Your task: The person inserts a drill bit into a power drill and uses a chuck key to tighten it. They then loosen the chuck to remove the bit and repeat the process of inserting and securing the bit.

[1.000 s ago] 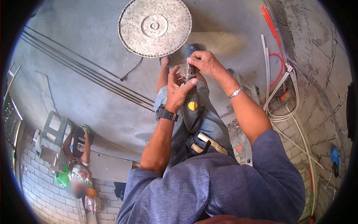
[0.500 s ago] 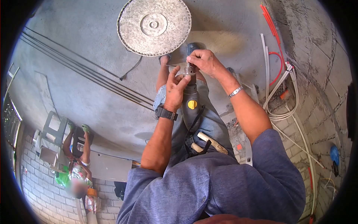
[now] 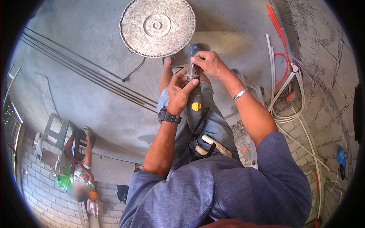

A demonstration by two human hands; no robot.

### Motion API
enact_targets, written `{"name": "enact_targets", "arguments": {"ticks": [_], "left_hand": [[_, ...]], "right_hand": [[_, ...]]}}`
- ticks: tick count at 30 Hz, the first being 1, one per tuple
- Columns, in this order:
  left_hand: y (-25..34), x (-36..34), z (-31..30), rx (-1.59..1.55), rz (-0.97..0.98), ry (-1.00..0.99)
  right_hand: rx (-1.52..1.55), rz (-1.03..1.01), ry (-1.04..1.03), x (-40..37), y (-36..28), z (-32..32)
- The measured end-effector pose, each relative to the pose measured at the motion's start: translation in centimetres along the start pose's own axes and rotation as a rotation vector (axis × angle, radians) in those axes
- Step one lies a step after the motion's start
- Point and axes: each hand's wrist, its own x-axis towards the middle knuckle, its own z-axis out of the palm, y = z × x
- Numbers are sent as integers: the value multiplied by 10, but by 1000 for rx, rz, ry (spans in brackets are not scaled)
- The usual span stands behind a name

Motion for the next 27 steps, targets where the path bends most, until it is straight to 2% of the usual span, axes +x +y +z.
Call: {"name": "enact_targets", "arguments": {"ticks": [4,6,8,10,22,26,27], "left_hand": [[5,-5,1,15,-45,-61],[-1,-5,-1,90,-225,-92],[-2,-7,-1,75,-212,-81],[-3,-8,-3,101,-195,-82],[3,-20,-13,37,-186,-140],[7,-23,-10,4,-193,-126],[9,-22,-9,56,-198,-122]], "right_hand": [[37,-3,-4,1,4,1],[71,7,-24,3,6,1],[105,17,-45,2,6,1],[285,131,-63,-3,-3,2],[416,101,-182,-7,-12,14],[471,99,-150,-7,-26,23],[519,148,-165,-7,-30,26]]}}
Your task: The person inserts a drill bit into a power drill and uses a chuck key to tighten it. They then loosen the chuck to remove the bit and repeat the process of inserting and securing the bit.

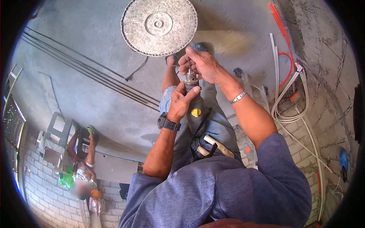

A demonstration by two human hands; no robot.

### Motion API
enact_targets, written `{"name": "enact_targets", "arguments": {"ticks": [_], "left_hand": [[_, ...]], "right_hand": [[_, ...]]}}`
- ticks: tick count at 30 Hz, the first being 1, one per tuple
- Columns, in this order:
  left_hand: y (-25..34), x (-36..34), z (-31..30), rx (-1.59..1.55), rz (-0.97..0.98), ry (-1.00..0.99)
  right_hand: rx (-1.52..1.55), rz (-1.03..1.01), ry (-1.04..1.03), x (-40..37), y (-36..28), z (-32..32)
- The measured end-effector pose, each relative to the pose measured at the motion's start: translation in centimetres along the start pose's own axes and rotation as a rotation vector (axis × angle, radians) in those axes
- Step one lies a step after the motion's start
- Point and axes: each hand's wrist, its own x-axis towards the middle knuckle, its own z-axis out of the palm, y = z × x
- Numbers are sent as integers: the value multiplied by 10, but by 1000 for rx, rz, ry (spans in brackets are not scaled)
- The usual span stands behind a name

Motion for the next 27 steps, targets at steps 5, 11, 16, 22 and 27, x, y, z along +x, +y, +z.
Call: {"name": "enact_targets", "arguments": {"ticks": [5,11,16,22,27], "left_hand": [[25,3,20,346,5,72],[18,17,16,179,10,37],[23,18,8,84,-160,-95],[15,10,-6,-28,-198,-85],[26,-12,-17,101,15,-130]], "right_hand": [[151,63,-72,7,2,12],[79,89,-52,14,4,20],[44,42,69,13,8,27],[240,17,-89,10,14,26],[138,-110,182,6,18,-25]]}}
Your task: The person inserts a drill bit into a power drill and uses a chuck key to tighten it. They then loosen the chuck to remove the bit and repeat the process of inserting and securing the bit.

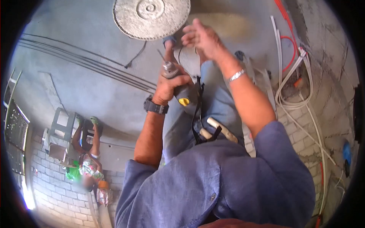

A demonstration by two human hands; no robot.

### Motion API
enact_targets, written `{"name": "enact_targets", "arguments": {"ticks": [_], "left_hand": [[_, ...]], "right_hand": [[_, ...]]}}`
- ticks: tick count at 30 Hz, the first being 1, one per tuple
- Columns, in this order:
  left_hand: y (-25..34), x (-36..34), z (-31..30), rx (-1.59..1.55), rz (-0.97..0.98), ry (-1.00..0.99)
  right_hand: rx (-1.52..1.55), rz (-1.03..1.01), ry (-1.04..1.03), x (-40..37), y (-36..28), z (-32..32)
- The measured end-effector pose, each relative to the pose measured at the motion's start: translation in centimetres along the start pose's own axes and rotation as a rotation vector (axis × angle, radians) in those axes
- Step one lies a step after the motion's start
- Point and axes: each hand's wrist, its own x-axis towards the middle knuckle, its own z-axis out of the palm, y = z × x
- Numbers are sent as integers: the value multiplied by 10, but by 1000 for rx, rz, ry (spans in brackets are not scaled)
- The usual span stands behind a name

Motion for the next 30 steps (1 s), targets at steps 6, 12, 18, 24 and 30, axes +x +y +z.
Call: {"name": "enact_targets", "arguments": {"ticks": [6,12,18,24,30], "left_hand": [[31,-31,3,53,173,-5],[71,-64,25,241,289,40],[119,-125,63,314,524,34],[153,-193,117,426,565,104],[150,-257,161,439,709,184]], "right_hand": [[-666,51,203,-33,26,-108],[-938,26,300,-67,69,-137],[-975,-108,185,-96,45,-80],[-1082,-534,159,-152,-65,-14],[-1284,-864,-166,-196,-126,43]]}}
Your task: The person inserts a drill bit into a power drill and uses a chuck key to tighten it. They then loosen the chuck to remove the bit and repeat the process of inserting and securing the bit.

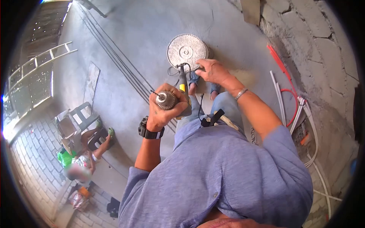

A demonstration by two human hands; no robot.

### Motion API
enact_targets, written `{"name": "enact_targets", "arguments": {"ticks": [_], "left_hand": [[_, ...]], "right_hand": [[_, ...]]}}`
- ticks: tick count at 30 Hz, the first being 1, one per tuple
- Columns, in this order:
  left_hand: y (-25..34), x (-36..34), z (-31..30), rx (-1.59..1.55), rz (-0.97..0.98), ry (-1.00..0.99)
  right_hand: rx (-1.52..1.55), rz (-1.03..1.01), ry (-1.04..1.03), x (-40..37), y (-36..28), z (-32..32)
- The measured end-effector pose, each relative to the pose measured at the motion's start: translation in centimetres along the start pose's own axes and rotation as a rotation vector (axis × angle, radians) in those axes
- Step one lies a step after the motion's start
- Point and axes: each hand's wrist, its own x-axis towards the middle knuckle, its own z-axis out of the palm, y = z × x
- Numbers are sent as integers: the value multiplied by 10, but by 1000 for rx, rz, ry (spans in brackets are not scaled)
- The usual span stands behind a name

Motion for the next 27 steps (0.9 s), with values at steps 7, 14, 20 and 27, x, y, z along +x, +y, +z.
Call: {"name": "enact_targets", "arguments": {"ticks": [7,14,20,27], "left_hand": [[30,-47,20,-106,45,93],[36,-67,19,-218,189,89],[37,-76,15,-195,215,62],[34,-88,6,-211,161,80]], "right_hand": [[-119,65,-193,-17,-11,13],[106,235,-130,-18,1,21],[29,115,58,-10,-14,22],[-389,-171,-98,2,-54,8]]}}
